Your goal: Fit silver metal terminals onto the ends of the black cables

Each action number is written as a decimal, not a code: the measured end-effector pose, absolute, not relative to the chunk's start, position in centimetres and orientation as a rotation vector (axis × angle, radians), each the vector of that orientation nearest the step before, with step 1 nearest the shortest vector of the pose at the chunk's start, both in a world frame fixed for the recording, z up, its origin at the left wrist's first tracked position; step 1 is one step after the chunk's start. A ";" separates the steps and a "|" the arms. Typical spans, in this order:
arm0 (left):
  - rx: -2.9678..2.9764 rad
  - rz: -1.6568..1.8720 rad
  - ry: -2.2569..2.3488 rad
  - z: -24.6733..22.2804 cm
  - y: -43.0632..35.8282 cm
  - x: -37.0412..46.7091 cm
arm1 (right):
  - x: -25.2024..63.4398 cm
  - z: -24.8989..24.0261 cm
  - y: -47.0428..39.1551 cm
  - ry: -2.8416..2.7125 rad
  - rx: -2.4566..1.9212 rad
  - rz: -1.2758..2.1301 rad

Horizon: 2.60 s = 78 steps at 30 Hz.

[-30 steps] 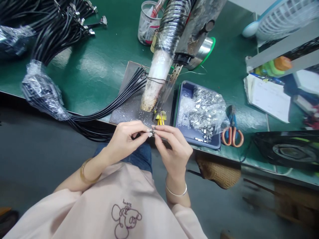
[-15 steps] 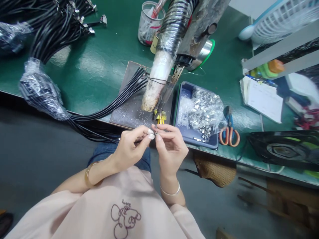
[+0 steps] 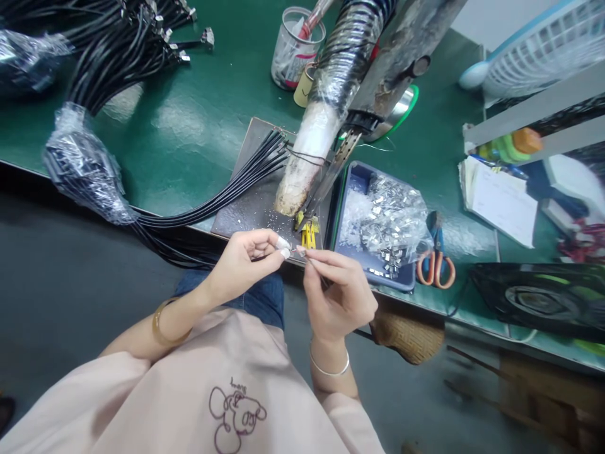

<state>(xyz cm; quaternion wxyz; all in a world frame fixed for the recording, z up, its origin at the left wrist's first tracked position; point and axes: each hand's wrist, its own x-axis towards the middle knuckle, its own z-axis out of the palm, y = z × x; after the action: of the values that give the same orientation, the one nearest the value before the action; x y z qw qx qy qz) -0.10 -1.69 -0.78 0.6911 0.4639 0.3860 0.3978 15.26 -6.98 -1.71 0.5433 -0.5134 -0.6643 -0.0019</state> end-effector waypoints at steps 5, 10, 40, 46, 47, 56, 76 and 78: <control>1.068 0.898 0.848 -0.7 -1.4 0.0 | 15.3 -2.1 -6.6 -1.488 -1.240 0.138; 1.109 0.934 0.824 -0.7 -1.3 0.1 | 15.4 -1.6 -6.1 -1.325 -1.330 0.563; 1.321 0.853 0.820 -0.5 -3.3 -0.1 | 14.3 -1.7 -7.2 -1.377 -1.299 0.429; 1.088 0.841 0.839 -0.6 -1.8 -0.6 | 15.0 -1.8 -6.8 -1.342 -1.308 0.393; 1.095 0.855 0.863 -0.6 -1.7 -0.6 | 15.0 -1.8 -6.8 -1.340 -1.293 0.316; 1.160 0.921 0.914 -0.9 -1.1 -0.2 | 14.9 -2.7 -6.7 -1.498 -1.247 0.120; 1.232 1.012 1.029 -0.3 -0.4 0.9 | 15.2 -2.5 -5.0 -1.711 -1.235 -0.190; 1.236 1.014 1.043 -0.2 -0.3 0.9 | 15.2 -2.5 -5.0 -1.719 -1.233 -0.213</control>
<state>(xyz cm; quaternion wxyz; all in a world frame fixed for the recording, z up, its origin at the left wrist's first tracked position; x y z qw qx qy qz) 0.91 -0.34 -0.23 0.5782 0.5283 0.4457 0.4335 15.18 -4.98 -2.51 0.4861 -0.5068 -0.7065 -0.0876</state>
